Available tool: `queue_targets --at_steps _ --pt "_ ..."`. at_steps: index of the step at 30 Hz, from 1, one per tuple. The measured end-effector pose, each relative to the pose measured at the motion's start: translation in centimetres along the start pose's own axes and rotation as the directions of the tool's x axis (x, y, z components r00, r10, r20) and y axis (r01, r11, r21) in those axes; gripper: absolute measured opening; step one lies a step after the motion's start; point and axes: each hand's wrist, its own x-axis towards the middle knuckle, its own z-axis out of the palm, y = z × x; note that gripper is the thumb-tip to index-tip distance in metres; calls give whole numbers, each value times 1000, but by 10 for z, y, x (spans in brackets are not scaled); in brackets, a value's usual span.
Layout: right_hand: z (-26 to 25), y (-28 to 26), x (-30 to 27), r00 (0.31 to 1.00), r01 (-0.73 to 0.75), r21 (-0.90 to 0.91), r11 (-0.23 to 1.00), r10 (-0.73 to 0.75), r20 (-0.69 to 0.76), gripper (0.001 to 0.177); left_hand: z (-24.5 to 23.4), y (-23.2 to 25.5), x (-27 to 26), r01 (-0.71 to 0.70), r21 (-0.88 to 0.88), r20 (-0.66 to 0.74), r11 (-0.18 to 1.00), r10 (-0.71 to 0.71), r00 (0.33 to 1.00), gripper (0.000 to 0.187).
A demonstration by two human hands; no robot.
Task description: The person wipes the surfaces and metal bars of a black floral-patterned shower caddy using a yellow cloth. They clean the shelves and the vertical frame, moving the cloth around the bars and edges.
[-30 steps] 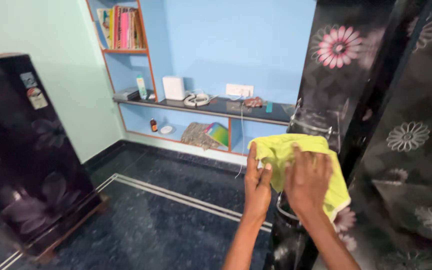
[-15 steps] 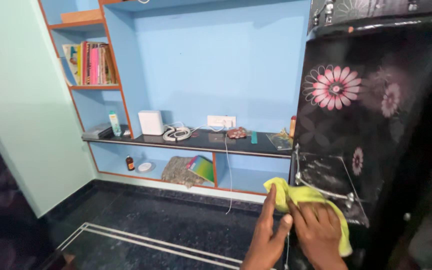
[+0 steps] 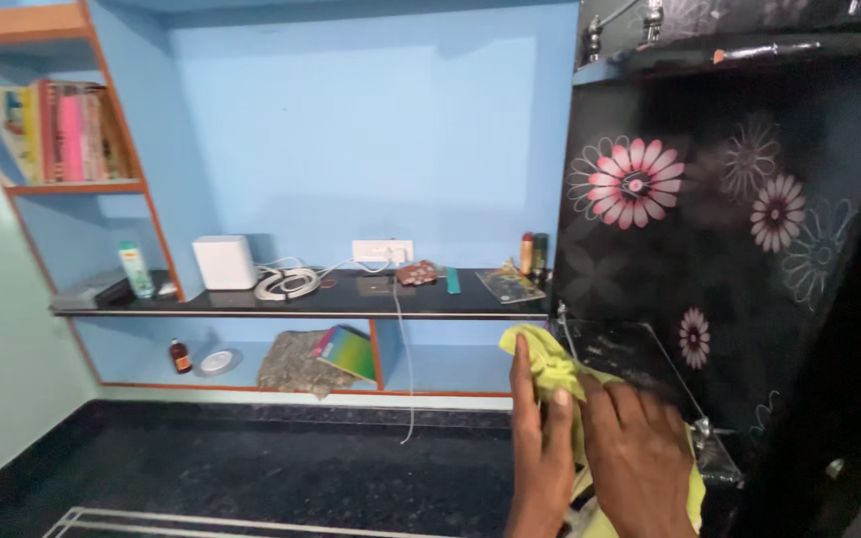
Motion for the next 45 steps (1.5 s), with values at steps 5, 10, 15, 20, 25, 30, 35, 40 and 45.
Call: queue_targets --at_steps 5,10,15,20,25,30,35,40,45 --pt "8 3 -26 950 159 102 982 -124 -285 26 15 -38 -23 -90 -59 30 994 92 995 72" --pt "31 7 -45 922 296 -39 954 -296 -250 26 1 -76 -18 -153 -166 70 974 167 983 81" --pt "69 -20 -39 921 277 -244 929 -329 -207 32 -27 -104 32 -101 -134 93 986 114 989 73" --pt "90 -36 -21 974 190 -457 869 -225 -24 40 -35 -124 105 -478 76 377 875 418 826 62" --pt "87 -51 -24 987 158 -527 835 -122 102 51 -50 -113 131 -566 109 597 817 402 694 42" --pt "73 -46 -22 978 208 -457 865 -183 98 48 -58 -84 129 -506 58 644 861 355 678 46" --pt "52 -38 -47 925 369 -322 872 -310 221 41 -75 -82 87 -508 -29 591 861 425 686 57" --pt "-7 -20 -65 930 366 -325 872 -332 157 33 -59 -71 25 -644 109 377 757 569 731 60" --pt "-37 -18 -41 976 -219 -357 908 202 -86 61 1 -39 -21 -564 296 486 770 387 783 68"
